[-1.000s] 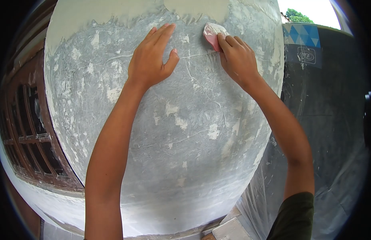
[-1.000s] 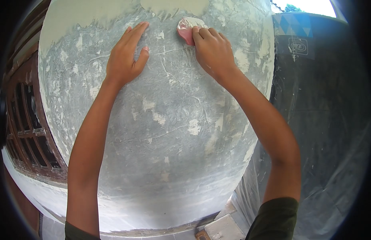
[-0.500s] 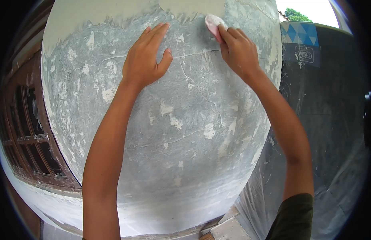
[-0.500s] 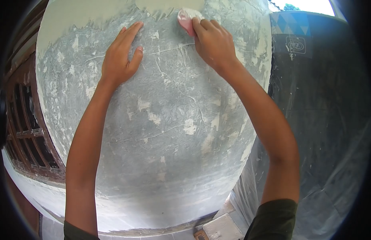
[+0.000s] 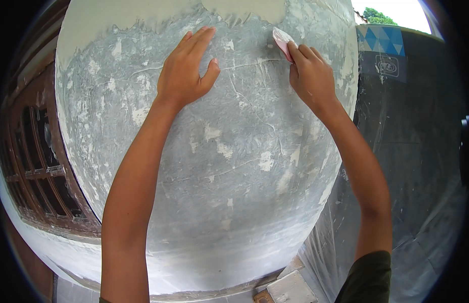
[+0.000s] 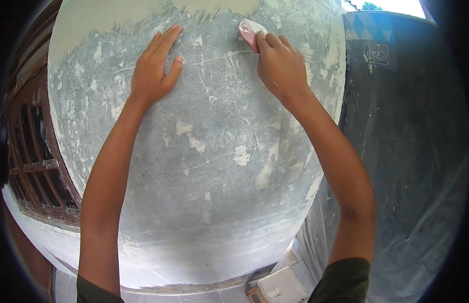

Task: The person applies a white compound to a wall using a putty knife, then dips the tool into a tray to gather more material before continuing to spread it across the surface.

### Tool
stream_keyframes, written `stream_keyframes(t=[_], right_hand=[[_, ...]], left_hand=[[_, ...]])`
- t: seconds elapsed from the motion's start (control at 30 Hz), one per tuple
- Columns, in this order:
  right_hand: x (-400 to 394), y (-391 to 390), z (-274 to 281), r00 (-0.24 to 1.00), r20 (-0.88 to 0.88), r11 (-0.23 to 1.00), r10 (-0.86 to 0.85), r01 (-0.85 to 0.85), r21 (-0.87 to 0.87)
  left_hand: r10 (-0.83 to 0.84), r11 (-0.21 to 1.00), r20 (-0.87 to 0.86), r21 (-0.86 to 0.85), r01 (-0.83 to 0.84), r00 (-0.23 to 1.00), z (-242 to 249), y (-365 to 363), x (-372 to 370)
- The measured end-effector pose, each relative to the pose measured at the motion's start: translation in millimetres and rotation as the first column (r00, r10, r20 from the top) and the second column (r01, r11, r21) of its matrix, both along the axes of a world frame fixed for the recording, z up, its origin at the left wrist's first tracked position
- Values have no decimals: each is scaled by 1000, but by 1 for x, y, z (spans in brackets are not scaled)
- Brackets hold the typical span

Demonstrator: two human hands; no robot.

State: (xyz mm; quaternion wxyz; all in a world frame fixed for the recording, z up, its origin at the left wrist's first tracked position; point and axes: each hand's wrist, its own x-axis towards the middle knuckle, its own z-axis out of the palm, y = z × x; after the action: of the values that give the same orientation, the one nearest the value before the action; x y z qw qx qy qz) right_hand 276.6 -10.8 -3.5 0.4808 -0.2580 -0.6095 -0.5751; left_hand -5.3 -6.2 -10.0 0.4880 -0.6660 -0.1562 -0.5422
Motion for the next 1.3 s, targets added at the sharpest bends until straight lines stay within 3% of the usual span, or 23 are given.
stream_keyframes(t=[0.07,0.17,0.27,0.3,0.37,0.43,0.5,0.6,0.7,0.87,1.03,1.3], right_hand=[[2,-17,-16,997,-19,997,76,-76,-3],[22,-39,-41,905,-304,903,298,-370,-218],[39,-51,-75,678,-612,676,406,-674,-297],[43,-57,-89,678,-630,686,379,-663,-301],[49,-74,-115,500,-760,482,415,-829,-283],[53,-91,-141,471,-800,458,373,-843,-282],[54,-108,-168,357,-872,382,334,-897,-221],[63,-127,-206,311,-925,356,216,-908,-222],[66,-142,-238,236,-965,317,115,-929,-190],[100,-151,-303,176,-984,297,-8,-940,-171],[138,-158,-374,9,-989,301,-151,-952,-55],[193,-171,-519,-127,-912,288,-390,-958,10]], left_hand=[[-15,1000,-7,-14,15,1000,0,0,-1],[-13,1000,-19,-29,12,1000,0,7,-5],[-32,994,38,-105,35,999,-7,11,-8],[-54,991,24,-125,57,998,-12,8,-4],[-275,929,102,-228,292,956,-23,5,4],[-299,930,103,-191,314,949,-40,14,18],[-436,877,104,-173,448,894,-63,16,38],[-542,763,175,-309,568,822,-114,6,74],[-651,665,173,-341,665,739,-165,-3,116],[-679,489,226,-570,660,699,-252,-15,176],[-692,171,408,-708,685,595,-339,-25,228],[-538,-125,487,-853,506,688,-481,-44,290]])
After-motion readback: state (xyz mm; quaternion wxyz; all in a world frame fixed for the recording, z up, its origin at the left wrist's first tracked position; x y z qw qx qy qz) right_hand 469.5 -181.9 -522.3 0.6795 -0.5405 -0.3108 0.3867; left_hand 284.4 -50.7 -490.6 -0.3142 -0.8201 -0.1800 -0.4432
